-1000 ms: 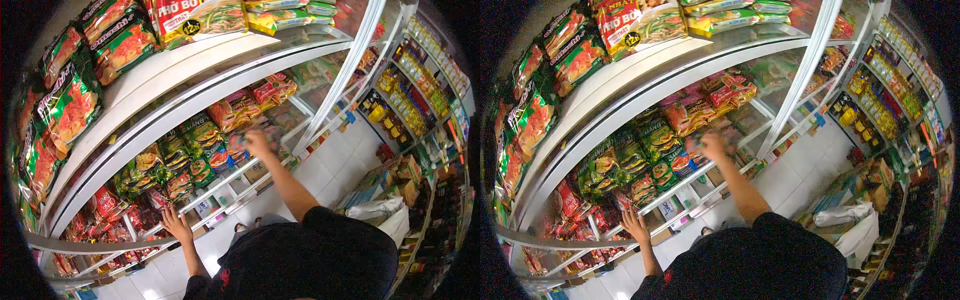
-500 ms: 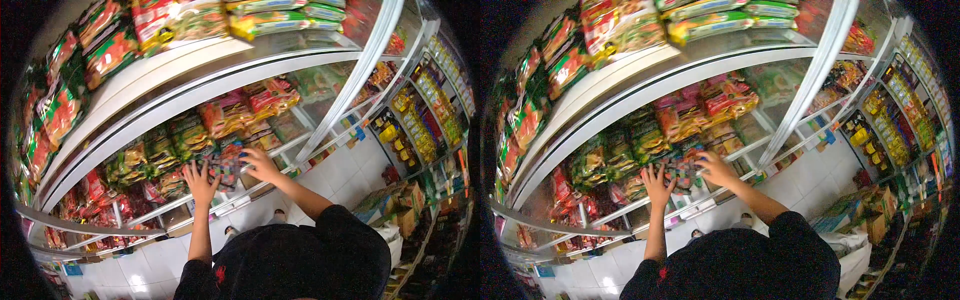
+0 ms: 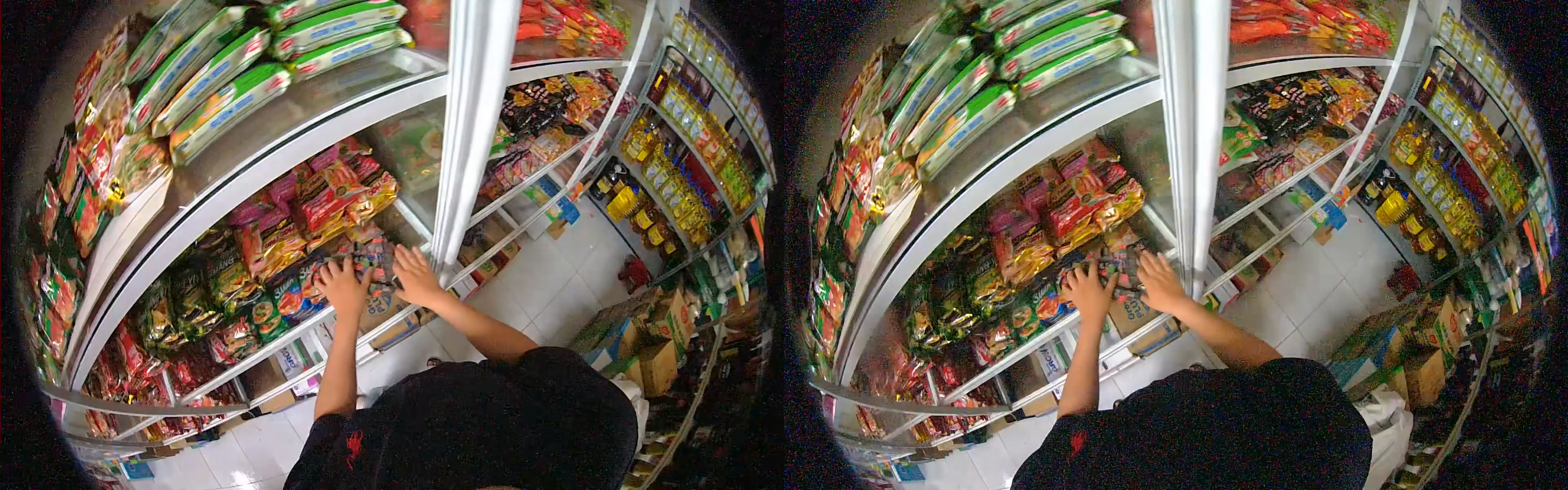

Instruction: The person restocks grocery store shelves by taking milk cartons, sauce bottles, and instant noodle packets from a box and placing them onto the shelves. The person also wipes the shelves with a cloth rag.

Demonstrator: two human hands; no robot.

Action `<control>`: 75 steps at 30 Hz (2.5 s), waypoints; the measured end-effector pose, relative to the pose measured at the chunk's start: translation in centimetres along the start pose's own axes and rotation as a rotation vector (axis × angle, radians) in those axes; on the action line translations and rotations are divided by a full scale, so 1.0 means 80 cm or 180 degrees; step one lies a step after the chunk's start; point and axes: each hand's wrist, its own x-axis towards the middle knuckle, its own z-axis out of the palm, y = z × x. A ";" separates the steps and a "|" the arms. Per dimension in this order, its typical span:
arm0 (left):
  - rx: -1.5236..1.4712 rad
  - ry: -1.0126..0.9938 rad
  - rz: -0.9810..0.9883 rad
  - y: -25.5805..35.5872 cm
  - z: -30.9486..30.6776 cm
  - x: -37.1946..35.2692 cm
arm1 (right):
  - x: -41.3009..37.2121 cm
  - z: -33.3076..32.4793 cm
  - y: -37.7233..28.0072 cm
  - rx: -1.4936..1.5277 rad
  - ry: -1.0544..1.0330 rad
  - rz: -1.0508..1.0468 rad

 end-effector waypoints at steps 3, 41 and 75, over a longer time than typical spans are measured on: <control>0.0101 -0.0241 -0.0092 -0.040 -0.011 -0.006 | -0.002 0.007 0.007 0.0230 0.0458 -0.0299; 0.0427 0.1136 -0.1601 -0.326 -0.129 -0.109 | 0.017 0.021 -0.029 0.0352 0.1368 0.0331; 0.1845 0.0518 -0.2068 -0.494 -0.168 -0.174 | 0.089 0.024 -0.051 -0.0251 0.0692 -0.0253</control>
